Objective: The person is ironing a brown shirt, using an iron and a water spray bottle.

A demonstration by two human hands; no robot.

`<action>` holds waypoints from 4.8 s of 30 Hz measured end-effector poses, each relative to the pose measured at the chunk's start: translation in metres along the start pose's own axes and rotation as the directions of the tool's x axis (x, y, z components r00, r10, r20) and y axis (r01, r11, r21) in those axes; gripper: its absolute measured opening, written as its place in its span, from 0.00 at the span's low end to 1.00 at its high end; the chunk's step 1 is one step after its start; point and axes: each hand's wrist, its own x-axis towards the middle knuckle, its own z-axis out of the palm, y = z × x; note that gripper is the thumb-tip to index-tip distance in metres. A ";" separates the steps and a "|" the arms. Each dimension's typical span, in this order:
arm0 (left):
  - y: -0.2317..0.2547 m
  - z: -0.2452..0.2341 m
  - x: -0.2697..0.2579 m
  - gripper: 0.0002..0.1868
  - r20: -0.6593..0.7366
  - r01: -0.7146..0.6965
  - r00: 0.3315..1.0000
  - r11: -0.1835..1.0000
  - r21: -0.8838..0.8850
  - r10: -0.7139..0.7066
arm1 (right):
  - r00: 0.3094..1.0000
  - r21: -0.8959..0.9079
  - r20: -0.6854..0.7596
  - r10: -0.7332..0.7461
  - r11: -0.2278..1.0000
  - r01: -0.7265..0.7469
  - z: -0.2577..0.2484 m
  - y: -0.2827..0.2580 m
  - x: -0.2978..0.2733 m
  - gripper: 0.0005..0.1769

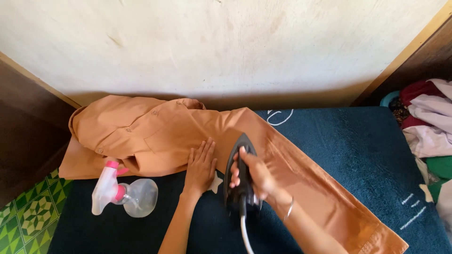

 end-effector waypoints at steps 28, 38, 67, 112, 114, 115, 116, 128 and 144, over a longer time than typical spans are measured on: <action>-0.059 0.137 0.253 0.17 0.489 0.191 0.872 0.921 -0.340 0.000 | 0.975 0.026 -0.134 -0.178 0.983 0.183 -0.030 -0.038 0.026 0.15; -0.076 0.111 0.277 0.11 0.737 0.408 0.667 0.881 -0.240 -0.108 | 0.990 0.013 -0.127 -0.064 0.998 0.067 -0.022 -0.047 0.025 0.20; 0.021 -0.004 0.076 0.20 -0.227 0.043 0.963 0.917 -0.397 -0.143 | 0.980 0.061 -0.046 -0.195 0.978 0.198 -0.041 -0.110 0.215 0.20; -0.012 0.005 0.014 0.16 -0.100 0.044 0.994 0.997 -0.067 -0.050 | 0.958 -0.062 -0.159 -0.238 0.971 0.231 -0.038 -0.119 0.207 0.22; -0.012 0.004 0.015 0.16 -0.098 0.045 0.994 0.995 -0.094 -0.054 | 0.960 -0.061 -0.148 -0.240 0.971 0.233 -0.037 -0.121 0.206 0.22; -0.012 0.003 0.015 0.16 -0.097 0.049 0.994 0.994 -0.093 -0.058 | 0.961 -0.062 -0.147 -0.236 0.971 0.229 -0.036 -0.121 0.207 0.22; -0.011 0.003 0.015 0.16 -0.101 0.048 0.993 0.994 -0.097 -0.058 | 0.961 -0.059 -0.148 -0.233 0.972 0.227 -0.036 -0.122 0.207 0.22; -0.015 0.013 0.014 0.18 -0.107 0.054 0.993 0.998 -0.042 -0.058 | 0.965 -0.040 -0.135 -0.227 0.974 0.223 -0.037 -0.124 0.207 0.22; -0.026 0.016 0.011 0.28 -0.119 0.118 0.982 0.967 -0.227 -0.148 | 0.994 -0.035 0.047 -0.100 0.994 0.102 -0.009 -0.038 0.099 0.22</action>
